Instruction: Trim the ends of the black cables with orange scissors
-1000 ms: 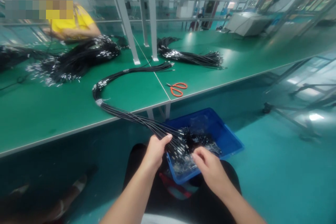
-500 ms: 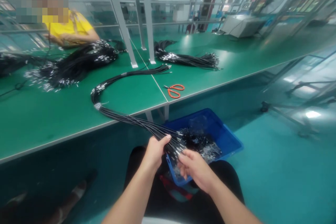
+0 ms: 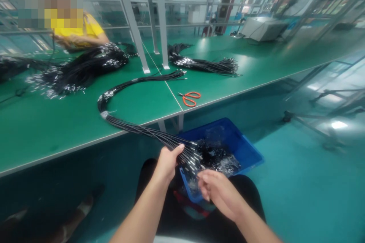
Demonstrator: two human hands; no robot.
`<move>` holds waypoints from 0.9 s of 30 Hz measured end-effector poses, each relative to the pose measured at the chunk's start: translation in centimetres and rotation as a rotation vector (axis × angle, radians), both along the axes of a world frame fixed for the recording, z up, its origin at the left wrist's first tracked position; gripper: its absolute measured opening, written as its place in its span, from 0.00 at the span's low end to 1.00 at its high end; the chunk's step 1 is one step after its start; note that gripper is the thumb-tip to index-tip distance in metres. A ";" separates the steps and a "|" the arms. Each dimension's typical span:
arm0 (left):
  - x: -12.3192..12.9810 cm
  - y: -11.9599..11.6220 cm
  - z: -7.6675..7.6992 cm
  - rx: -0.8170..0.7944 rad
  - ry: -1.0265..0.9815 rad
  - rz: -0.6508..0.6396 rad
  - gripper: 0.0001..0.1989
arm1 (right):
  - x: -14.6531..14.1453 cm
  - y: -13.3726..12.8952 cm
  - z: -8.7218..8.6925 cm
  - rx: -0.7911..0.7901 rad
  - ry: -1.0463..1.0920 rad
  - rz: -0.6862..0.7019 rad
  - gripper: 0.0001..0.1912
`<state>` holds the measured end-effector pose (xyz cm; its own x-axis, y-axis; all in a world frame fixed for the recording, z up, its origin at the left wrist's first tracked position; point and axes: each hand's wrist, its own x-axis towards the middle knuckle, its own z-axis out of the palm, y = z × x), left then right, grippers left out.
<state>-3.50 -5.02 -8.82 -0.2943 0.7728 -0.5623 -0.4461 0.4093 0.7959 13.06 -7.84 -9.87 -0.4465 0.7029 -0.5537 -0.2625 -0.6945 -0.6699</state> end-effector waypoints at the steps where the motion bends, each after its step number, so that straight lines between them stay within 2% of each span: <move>1: -0.1 -0.1 -0.1 0.003 -0.005 -0.007 0.04 | -0.6 0.1 -0.1 0.004 0.026 -0.036 0.11; 5: -0.4 -0.6 -0.2 0.035 -0.018 -0.038 0.05 | -3.0 0.4 -0.4 0.014 0.117 -0.152 0.10; 8: -0.5 -0.8 -0.2 0.070 -0.012 -0.038 0.05 | -3.8 0.6 -0.4 0.026 0.140 -0.170 0.10; 12: -0.7 -0.8 -0.3 0.096 -0.003 -0.054 0.10 | -3.8 0.9 -0.9 0.029 0.123 -0.093 0.09; 16: -1.4 -1.0 -0.4 0.088 -0.012 -0.131 0.11 | -3.6 1.6 -1.5 -0.001 0.117 0.004 0.09; 21: -2.0 -1.3 -0.2 0.083 -0.047 -0.187 0.11 | -2.5 2.1 -1.4 -0.044 0.158 0.108 0.10; 25: -1.7 -0.9 -0.5 0.077 -0.042 -0.161 0.09 | -0.9 1.5 -1.2 -0.058 0.148 0.092 0.12; 27: -1.5 -0.7 -0.7 0.069 -0.029 -0.160 0.07 | -0.5 1.0 -1.1 -0.047 0.138 0.064 0.10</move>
